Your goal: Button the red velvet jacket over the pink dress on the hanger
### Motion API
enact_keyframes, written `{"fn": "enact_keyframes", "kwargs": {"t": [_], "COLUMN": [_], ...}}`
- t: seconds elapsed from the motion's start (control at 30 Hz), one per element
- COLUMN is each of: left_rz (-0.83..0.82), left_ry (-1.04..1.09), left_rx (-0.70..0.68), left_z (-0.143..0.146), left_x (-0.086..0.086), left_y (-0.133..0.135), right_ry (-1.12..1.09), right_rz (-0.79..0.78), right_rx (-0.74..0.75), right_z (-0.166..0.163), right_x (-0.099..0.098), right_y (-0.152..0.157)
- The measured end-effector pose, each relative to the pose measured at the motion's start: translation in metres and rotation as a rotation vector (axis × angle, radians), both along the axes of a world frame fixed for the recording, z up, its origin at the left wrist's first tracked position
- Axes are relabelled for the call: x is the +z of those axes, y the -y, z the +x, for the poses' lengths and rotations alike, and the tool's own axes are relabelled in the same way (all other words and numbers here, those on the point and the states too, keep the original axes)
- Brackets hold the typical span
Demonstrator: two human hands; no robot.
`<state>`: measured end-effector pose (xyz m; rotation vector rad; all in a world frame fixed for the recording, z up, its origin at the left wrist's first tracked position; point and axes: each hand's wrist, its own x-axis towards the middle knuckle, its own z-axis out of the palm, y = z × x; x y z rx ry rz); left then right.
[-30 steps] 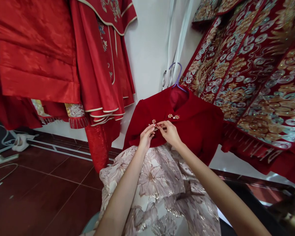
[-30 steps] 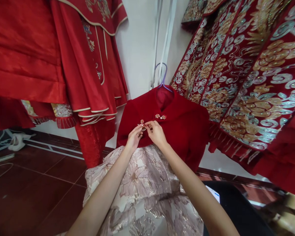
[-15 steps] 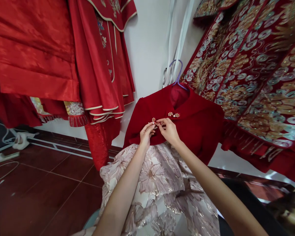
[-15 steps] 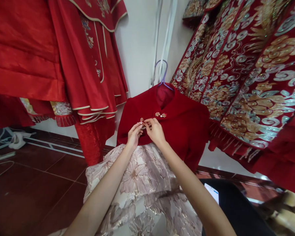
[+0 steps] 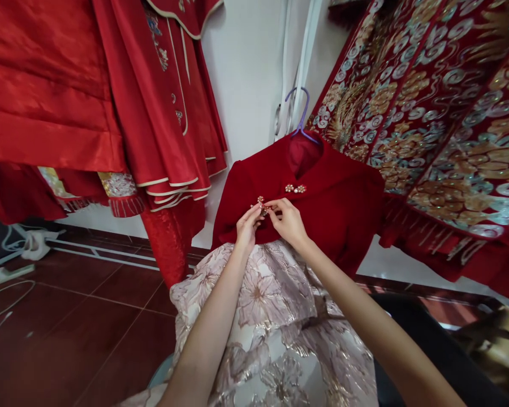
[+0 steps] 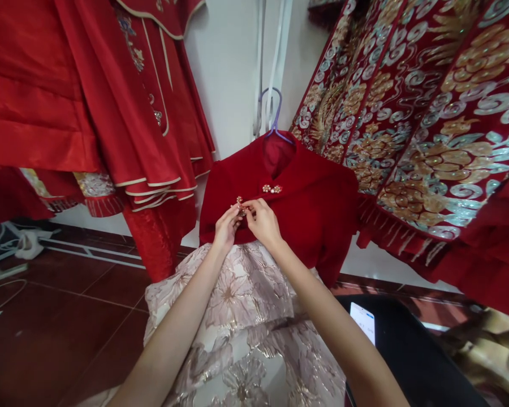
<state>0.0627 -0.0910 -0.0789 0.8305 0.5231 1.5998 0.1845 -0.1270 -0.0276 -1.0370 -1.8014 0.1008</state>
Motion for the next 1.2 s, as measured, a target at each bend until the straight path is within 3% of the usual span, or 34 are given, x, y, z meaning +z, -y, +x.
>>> {"fn": "enact_keyframes", "kwargs": {"t": [0.7, 1.2], "left_rz": [-0.014, -0.029], "left_ry": [-0.020, -0.013], "left_rx": [-0.013, 0.039], "left_z": [-0.002, 0.006], "left_x": [0.001, 0.003], "left_y": [0.001, -0.012], "right_ry": [0.012, -0.007], "right_rz": [-0.029, -0.005], "right_rx": [-0.018, -0.125], "right_z": [-0.002, -0.010], "right_x": [-0.003, 0.000], "right_y": [-0.003, -0.012]}}
